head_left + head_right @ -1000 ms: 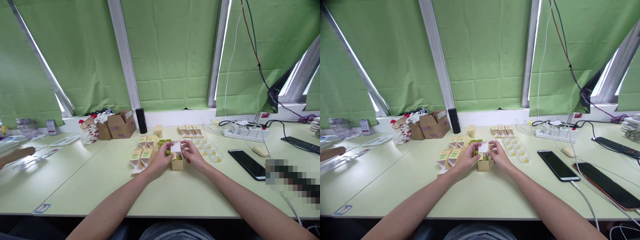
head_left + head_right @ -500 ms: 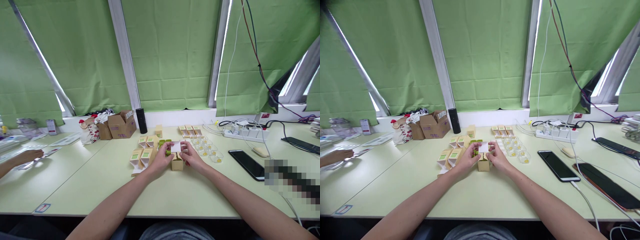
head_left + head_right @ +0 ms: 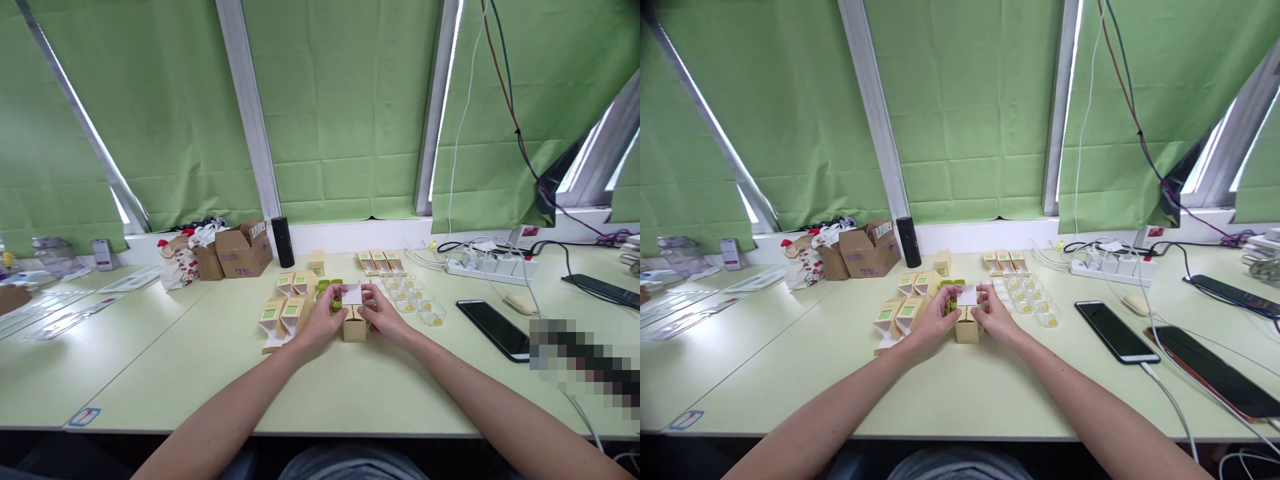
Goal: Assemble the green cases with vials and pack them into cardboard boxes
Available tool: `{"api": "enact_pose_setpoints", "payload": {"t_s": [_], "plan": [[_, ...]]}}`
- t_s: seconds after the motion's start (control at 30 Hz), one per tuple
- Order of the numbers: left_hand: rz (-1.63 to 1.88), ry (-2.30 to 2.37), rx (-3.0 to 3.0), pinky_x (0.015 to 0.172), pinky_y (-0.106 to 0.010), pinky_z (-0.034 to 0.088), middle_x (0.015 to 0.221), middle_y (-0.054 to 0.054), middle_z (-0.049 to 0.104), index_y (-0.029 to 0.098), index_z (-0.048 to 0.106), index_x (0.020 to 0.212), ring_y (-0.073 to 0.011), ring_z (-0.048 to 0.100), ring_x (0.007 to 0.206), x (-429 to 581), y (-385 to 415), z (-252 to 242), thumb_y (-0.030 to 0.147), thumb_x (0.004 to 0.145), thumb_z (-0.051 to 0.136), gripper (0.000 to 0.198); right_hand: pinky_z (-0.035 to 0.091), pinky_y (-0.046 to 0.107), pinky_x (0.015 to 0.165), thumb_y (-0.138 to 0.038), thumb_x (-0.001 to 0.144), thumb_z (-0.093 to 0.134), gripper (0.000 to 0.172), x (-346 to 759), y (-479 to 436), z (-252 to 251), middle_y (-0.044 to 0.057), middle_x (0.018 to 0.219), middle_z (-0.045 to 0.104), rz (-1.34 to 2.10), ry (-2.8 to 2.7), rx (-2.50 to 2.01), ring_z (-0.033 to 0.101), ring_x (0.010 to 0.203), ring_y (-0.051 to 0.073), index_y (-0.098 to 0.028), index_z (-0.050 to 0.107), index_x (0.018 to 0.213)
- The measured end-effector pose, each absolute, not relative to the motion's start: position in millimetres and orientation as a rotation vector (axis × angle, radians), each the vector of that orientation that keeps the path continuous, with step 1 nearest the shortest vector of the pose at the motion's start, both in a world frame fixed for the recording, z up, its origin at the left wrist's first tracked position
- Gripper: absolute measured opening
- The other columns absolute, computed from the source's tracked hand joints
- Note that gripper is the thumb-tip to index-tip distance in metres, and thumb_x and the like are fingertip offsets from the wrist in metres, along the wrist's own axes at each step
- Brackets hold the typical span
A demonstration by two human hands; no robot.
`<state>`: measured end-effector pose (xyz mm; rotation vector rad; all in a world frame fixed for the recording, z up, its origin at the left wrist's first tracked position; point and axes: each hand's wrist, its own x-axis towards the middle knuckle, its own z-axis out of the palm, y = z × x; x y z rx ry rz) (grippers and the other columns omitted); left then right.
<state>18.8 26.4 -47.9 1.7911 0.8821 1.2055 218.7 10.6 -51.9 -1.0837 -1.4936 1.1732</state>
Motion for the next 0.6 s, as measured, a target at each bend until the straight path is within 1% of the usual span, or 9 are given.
{"api": "enact_pose_setpoints", "payload": {"t_s": [0.17,0.23,0.33,0.6], "plan": [[1.252,0.884,1.788,0.100,-0.035,0.047,0.110,-0.005,0.060,0.023,0.055,0.109,-0.0213,0.057,0.107,20.5,22.4,-44.6,0.017,0.083,0.070,0.031,0.036,0.019,0.041,-0.047,0.077,0.073,0.062,218.9,11.3,-53.2,0.001,0.113,0.049,1.172,-1.488,-1.090,0.054,0.069,0.011,-0.031,0.046,0.130],[1.261,0.870,1.762,0.098,-0.034,0.047,0.109,-0.004,0.060,0.023,0.051,0.105,-0.0205,0.057,0.106,21.3,20.1,-43.8,0.017,0.083,0.072,0.031,0.036,0.019,0.041,-0.048,0.078,0.074,0.062,219.1,12.7,-54.9,0.001,0.113,0.049,1.160,-1.488,-1.079,0.054,0.067,0.010,-0.031,0.046,0.131],[1.255,0.833,1.717,0.097,-0.033,0.047,0.111,-0.004,0.062,0.025,0.048,0.105,-0.0205,0.058,0.107,22.6,17.1,-42.7,0.021,0.085,0.073,0.032,0.036,0.018,0.040,-0.050,0.078,0.074,0.062,219.3,14.5,-56.8,0.000,0.111,0.050,1.152,-1.493,-1.062,0.053,0.065,0.010,-0.031,0.047,0.129],[1.234,0.824,1.701,0.095,-0.035,0.050,0.111,-0.005,0.063,0.024,0.051,0.105,-0.0207,0.060,0.105,23.7,13.1,-39.9,0.023,0.088,0.073,0.028,0.036,0.019,0.043,-0.048,0.079,0.074,0.060,219.1,10.9,-51.9,0.001,0.113,0.050,1.160,-1.493,-1.083,0.054,0.069,0.011,-0.030,0.048,0.130]]}}
